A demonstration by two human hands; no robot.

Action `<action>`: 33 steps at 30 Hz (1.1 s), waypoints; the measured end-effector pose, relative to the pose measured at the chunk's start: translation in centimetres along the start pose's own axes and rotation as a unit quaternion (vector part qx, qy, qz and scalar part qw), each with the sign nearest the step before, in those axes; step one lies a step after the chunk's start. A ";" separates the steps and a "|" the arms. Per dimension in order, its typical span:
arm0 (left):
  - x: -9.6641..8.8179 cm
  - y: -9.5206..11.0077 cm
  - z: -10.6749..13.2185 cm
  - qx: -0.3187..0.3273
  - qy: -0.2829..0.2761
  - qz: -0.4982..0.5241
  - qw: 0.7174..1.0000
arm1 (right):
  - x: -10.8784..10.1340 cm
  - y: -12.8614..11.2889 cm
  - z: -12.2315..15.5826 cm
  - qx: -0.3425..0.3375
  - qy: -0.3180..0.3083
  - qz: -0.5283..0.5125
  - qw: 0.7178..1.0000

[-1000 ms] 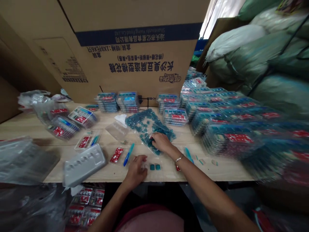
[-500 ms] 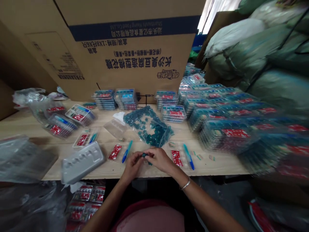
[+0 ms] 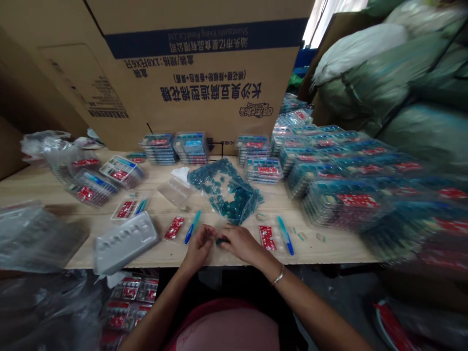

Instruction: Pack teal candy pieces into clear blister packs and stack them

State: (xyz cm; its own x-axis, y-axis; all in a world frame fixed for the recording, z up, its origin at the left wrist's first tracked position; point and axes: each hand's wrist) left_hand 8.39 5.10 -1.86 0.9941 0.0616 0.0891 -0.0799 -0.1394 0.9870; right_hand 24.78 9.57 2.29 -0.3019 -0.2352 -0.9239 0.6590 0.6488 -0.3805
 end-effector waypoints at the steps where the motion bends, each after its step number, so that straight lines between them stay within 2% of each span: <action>1: 0.1 0.1 0.0 -0.002 -0.017 -0.001 1.000 | 0.0 -0.2 -0.1 -0.012 -0.009 0.022 1.000; 5: 0.4 0.6 0.0 -0.001 -0.060 -0.030 0.998 | 0.2 -0.3 -0.2 -0.037 -0.006 0.033 0.999; 10: 0.3 0.6 0.0 -0.008 -0.049 -0.057 0.997 | 0.5 0.9 -0.4 -0.004 0.009 -0.097 0.995; 13: 0.3 0.6 0.0 -0.003 -0.059 -0.071 0.996 | 0.7 1.2 -0.5 -0.016 0.023 -0.117 0.993; 17: 0.4 0.9 0.1 0.001 -0.062 -0.078 0.995 | 1.0 1.0 -0.6 -0.060 0.029 -0.111 0.992; 21: 0.5 1.0 0.2 -0.004 -0.077 -0.074 0.994 | 1.2 0.4 -0.1 -0.085 0.039 -0.022 0.995; 24: 0.4 0.7 0.2 -0.001 -0.078 -0.079 0.994 | 0.2 0.4 0.1 -0.103 0.035 -0.005 0.994; 26: 0.4 0.4 0.2 0.001 -0.069 -0.096 0.993 | -1.2 1.0 -0.5 -0.085 0.045 -0.018 0.995; 29: 0.2 0.2 0.2 0.007 -0.058 -0.131 0.990 | -3.4 2.6 -2.9 0.005 0.079 0.050 0.996; 31: 0.2 0.4 0.2 0.013 -0.067 -0.151 0.986 | -4.1 3.8 -5.1 0.055 0.060 0.117 0.990; 33: 0.1 0.7 0.2 0.021 -0.091 -0.160 0.983 | -4.1 4.7 -7.0 0.074 0.026 0.145 0.986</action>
State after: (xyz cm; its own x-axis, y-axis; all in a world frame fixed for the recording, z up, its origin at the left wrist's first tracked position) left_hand 8.48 4.81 -1.14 0.9647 -0.0677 -0.2544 0.2387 -0.1828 0.9537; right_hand 24.30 18.69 4.53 -0.1169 -0.0154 -0.9930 0.8152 0.5696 -0.1048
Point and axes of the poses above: each hand's wrist, its own z-axis away from the middle knuckle, its own x-axis out of the palm, y = z × x, and after that the axes turned 11 degrees about z, right-handed
